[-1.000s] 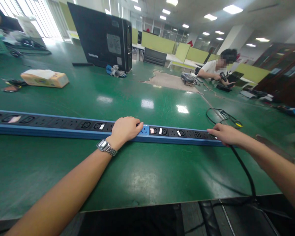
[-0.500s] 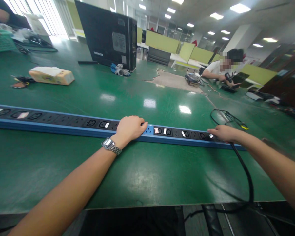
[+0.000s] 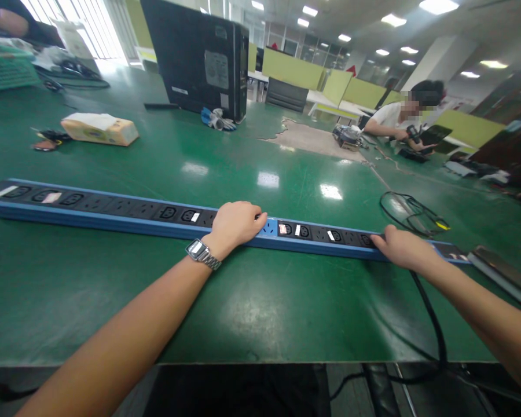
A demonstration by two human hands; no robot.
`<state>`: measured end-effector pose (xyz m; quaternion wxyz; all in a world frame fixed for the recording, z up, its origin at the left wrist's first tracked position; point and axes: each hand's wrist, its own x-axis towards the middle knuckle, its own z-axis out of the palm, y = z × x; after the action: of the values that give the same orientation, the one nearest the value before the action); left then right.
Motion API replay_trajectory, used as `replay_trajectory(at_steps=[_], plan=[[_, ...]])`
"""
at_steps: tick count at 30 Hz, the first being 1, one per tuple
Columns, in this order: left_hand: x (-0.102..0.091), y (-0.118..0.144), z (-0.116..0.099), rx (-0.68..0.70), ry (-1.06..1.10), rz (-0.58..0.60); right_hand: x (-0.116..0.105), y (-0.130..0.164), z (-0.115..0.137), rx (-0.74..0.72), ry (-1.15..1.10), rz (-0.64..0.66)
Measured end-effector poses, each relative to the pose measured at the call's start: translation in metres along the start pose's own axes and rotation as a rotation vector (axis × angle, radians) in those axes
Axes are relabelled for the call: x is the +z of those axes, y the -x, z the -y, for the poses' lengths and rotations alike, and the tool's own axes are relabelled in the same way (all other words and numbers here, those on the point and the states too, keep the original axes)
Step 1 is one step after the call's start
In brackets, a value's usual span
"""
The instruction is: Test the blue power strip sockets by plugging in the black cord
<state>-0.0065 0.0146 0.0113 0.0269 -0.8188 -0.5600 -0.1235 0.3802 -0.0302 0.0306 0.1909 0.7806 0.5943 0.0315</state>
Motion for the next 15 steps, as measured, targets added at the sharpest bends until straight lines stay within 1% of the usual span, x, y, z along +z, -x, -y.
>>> replay_trajectory(at_steps=[5,9,12,15], plan=[[0.001,0.000,0.000,0.013,-0.011,-0.013,0.000,0.001,0.001,0.014,-0.009,-0.002],[0.002,0.000,0.000,0.024,-0.017,-0.034,-0.003,0.001,-0.001,-0.029,-0.002,0.027],[0.001,0.000,0.001,0.025,-0.019,-0.043,-0.003,0.003,-0.001,-0.045,-0.003,0.025],[0.001,0.001,0.002,0.015,-0.019,-0.035,-0.012,0.006,-0.002,-0.034,0.002,0.008]])
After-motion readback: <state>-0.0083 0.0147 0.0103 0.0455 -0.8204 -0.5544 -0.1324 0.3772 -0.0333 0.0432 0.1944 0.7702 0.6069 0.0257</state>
